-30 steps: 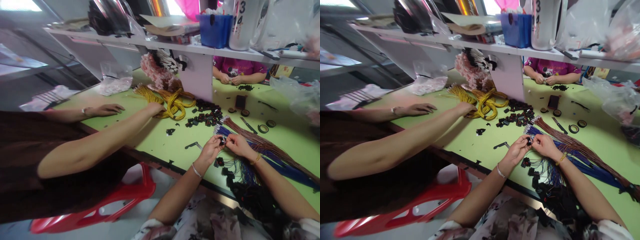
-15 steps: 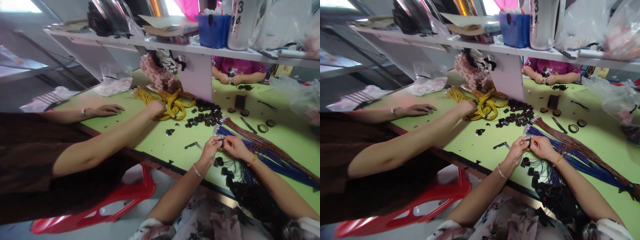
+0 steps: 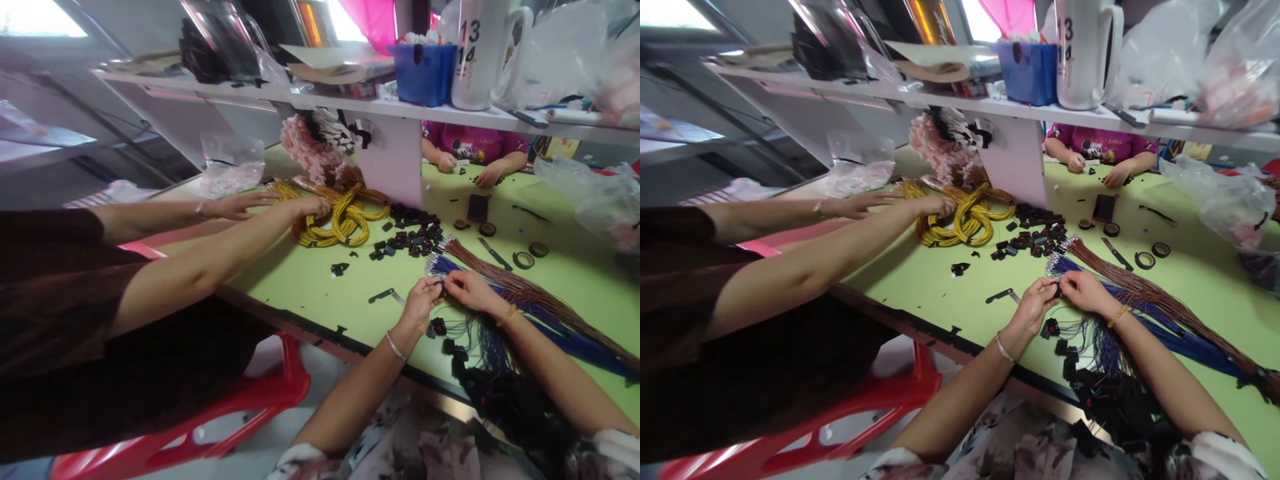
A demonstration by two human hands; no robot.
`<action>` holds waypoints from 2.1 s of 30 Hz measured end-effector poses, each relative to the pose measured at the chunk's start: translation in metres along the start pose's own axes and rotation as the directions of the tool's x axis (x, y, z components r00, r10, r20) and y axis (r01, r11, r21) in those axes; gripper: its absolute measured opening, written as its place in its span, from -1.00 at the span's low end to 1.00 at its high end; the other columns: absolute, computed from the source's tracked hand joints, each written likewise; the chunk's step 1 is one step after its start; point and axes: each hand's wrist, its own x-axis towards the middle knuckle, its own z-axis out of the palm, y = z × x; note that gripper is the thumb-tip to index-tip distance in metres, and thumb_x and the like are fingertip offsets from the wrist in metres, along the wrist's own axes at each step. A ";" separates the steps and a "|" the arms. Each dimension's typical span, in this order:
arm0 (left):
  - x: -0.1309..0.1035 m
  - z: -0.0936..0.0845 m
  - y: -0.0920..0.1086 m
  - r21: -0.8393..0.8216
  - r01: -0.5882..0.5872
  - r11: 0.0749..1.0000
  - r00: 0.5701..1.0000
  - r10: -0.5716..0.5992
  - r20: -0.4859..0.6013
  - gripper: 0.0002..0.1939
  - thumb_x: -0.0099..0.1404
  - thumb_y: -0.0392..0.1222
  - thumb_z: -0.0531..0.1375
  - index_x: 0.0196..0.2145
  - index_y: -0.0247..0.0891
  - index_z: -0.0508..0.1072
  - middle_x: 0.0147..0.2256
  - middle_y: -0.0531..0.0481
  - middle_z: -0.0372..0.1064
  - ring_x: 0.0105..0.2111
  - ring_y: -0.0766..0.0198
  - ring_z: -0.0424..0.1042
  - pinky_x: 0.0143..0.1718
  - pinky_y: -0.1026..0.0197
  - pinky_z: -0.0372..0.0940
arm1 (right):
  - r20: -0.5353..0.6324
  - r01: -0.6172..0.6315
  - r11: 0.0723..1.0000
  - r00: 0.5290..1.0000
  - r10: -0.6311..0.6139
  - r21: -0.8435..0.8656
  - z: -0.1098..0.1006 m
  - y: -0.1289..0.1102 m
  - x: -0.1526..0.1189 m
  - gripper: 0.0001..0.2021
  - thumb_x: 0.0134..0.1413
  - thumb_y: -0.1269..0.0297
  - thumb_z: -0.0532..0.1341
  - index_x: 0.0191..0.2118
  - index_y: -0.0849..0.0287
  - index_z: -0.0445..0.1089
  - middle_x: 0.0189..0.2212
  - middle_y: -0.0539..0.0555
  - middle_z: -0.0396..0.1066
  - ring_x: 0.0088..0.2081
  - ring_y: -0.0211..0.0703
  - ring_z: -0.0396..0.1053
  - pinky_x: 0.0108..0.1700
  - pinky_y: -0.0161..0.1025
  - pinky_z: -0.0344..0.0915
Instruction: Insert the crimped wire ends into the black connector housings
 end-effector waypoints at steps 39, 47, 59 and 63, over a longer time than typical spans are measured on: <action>-0.005 -0.001 0.005 -0.058 -0.001 0.998 0.994 0.008 0.113 -0.61 -0.08 -0.12 0.41 -0.31 -0.31 0.43 -0.37 0.01 0.32 -0.39 0.39 0.31 -0.28 0.26 0.25 | -0.370 -0.292 0.755 0.927 0.070 -0.588 -0.054 -0.016 0.059 -0.80 0.16 0.31 0.03 -0.31 0.23 0.38 -0.31 0.21 0.37 -0.32 -0.10 0.24 -0.33 -0.24 0.01; -0.004 -0.003 0.002 -0.064 0.002 0.998 0.992 0.006 0.129 -0.64 -0.05 -0.15 0.40 -0.30 -0.30 0.43 -0.36 -0.01 0.35 -0.38 0.38 0.33 -0.26 0.26 0.25 | -0.445 -0.440 0.840 0.851 0.278 -0.316 -0.071 0.017 0.072 -0.87 0.05 0.29 0.11 -0.41 0.20 0.34 -0.41 0.14 0.40 -0.36 -0.16 0.26 -0.36 -0.27 0.06; -0.006 -0.002 0.004 -0.084 0.023 0.996 0.992 -0.013 0.122 -0.66 -0.06 -0.18 0.40 -0.31 -0.31 0.44 -0.38 0.00 0.34 -0.39 0.38 0.33 -0.28 0.27 0.26 | -0.249 -0.123 0.798 0.913 0.324 0.590 -0.051 -0.008 0.042 -0.79 -0.11 0.16 0.23 -0.48 0.17 0.23 -0.64 -0.14 0.12 -0.62 -0.41 -0.02 -0.58 -0.39 -0.08; -0.005 -0.003 0.003 -0.088 0.013 0.996 0.992 -0.002 0.126 -0.67 -0.05 -0.18 0.39 -0.31 -0.29 0.44 -0.37 0.01 0.33 -0.38 0.39 0.32 -0.29 0.29 0.26 | -0.112 -0.177 0.787 0.948 0.297 0.591 -0.036 -0.016 0.016 -0.76 -0.05 0.12 0.23 -0.33 0.15 0.26 -0.58 -0.13 0.17 -0.60 -0.39 0.01 -0.57 -0.40 -0.04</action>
